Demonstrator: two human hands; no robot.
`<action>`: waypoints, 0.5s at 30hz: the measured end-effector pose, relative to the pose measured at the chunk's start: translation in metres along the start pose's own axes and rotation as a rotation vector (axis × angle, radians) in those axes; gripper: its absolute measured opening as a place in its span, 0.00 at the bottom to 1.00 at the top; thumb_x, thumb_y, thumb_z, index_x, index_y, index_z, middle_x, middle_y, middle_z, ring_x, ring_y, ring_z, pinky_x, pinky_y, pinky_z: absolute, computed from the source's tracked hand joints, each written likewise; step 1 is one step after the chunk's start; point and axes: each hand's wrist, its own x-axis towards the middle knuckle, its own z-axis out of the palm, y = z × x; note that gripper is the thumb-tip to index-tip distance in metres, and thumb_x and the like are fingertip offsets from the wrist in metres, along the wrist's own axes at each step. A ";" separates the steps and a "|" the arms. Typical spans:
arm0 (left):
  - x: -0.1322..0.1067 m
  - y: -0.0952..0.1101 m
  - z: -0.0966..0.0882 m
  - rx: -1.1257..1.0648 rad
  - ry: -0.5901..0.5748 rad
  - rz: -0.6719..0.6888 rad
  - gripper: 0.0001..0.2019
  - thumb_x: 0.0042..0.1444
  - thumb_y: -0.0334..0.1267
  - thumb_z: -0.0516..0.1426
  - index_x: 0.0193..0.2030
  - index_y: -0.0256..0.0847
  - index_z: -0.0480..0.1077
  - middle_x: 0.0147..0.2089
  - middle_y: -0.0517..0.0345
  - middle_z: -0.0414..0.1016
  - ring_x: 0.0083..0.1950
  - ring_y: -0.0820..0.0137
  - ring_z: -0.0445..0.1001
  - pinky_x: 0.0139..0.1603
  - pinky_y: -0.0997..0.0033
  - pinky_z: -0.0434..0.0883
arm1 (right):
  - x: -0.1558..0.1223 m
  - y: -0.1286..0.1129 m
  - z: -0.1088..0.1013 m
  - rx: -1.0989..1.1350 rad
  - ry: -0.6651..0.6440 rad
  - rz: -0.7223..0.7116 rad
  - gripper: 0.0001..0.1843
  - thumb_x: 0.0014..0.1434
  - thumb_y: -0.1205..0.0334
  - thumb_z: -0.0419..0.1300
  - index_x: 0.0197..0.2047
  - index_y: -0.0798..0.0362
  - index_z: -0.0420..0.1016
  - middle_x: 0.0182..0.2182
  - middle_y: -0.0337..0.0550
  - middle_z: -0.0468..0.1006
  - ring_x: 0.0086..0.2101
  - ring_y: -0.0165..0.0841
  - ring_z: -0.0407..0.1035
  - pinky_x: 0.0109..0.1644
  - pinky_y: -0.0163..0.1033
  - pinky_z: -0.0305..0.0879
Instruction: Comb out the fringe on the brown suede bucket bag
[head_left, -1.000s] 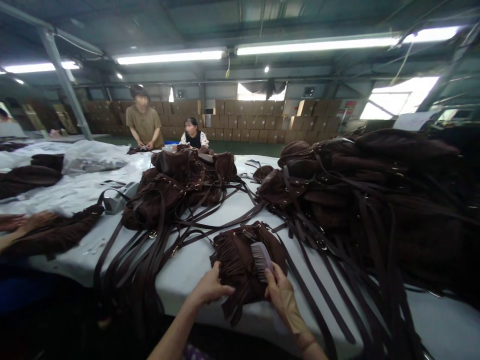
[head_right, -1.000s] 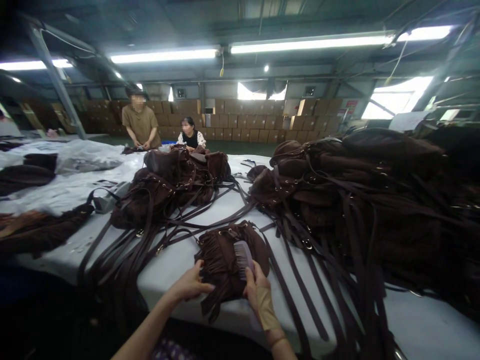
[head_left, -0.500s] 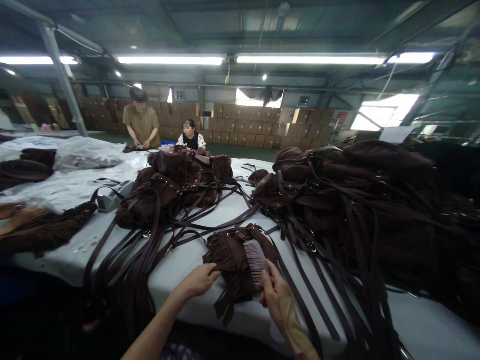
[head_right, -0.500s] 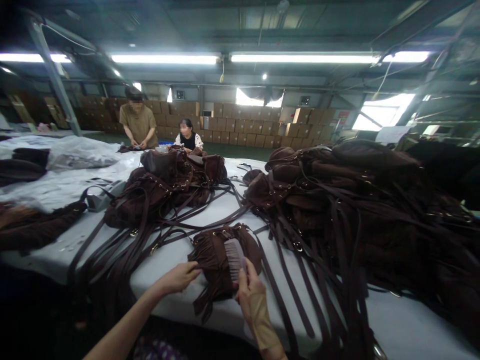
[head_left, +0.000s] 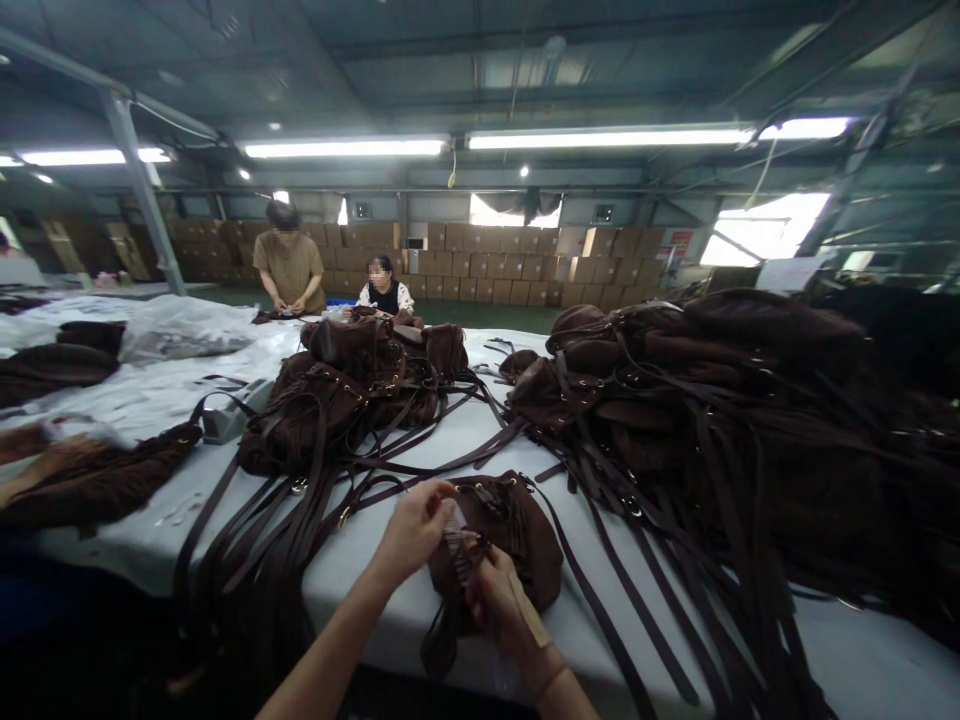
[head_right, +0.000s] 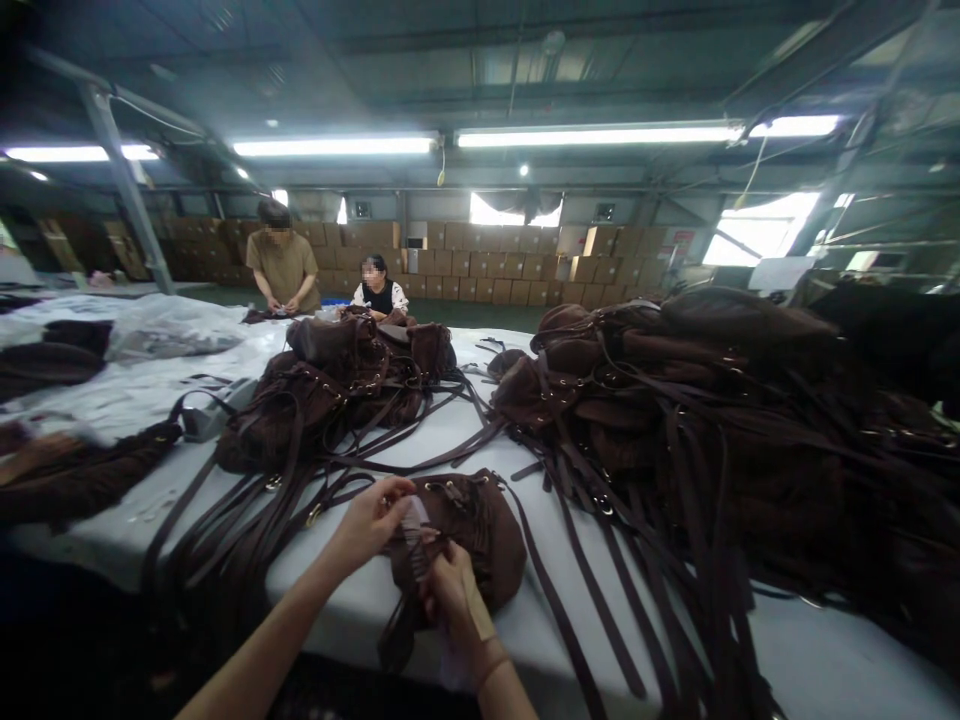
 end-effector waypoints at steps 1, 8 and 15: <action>-0.003 -0.009 0.000 -0.149 0.043 -0.056 0.15 0.55 0.39 0.54 0.49 0.39 0.69 0.40 0.57 0.71 0.30 0.74 0.68 0.31 0.75 0.65 | -0.002 0.003 -0.004 0.038 -0.011 0.023 0.42 0.58 0.25 0.45 0.43 0.58 0.73 0.13 0.35 0.63 0.11 0.30 0.55 0.14 0.33 0.53; -0.031 -0.036 0.045 -0.793 -0.405 -0.123 0.28 0.45 0.34 0.63 0.55 0.39 0.63 0.46 0.54 0.72 0.42 0.70 0.73 0.44 0.73 0.70 | -0.026 0.004 -0.023 0.247 -0.101 0.017 0.39 0.50 0.22 0.57 0.31 0.57 0.72 0.12 0.36 0.64 0.10 0.26 0.55 0.12 0.29 0.48; -0.023 -0.050 0.079 -0.415 -0.364 0.005 0.20 0.51 0.38 0.61 0.51 0.37 0.70 0.44 0.52 0.75 0.44 0.65 0.73 0.48 0.69 0.71 | -0.037 0.005 -0.033 0.326 -0.087 0.029 0.37 0.47 0.28 0.64 0.39 0.57 0.73 0.14 0.35 0.67 0.11 0.26 0.55 0.12 0.29 0.46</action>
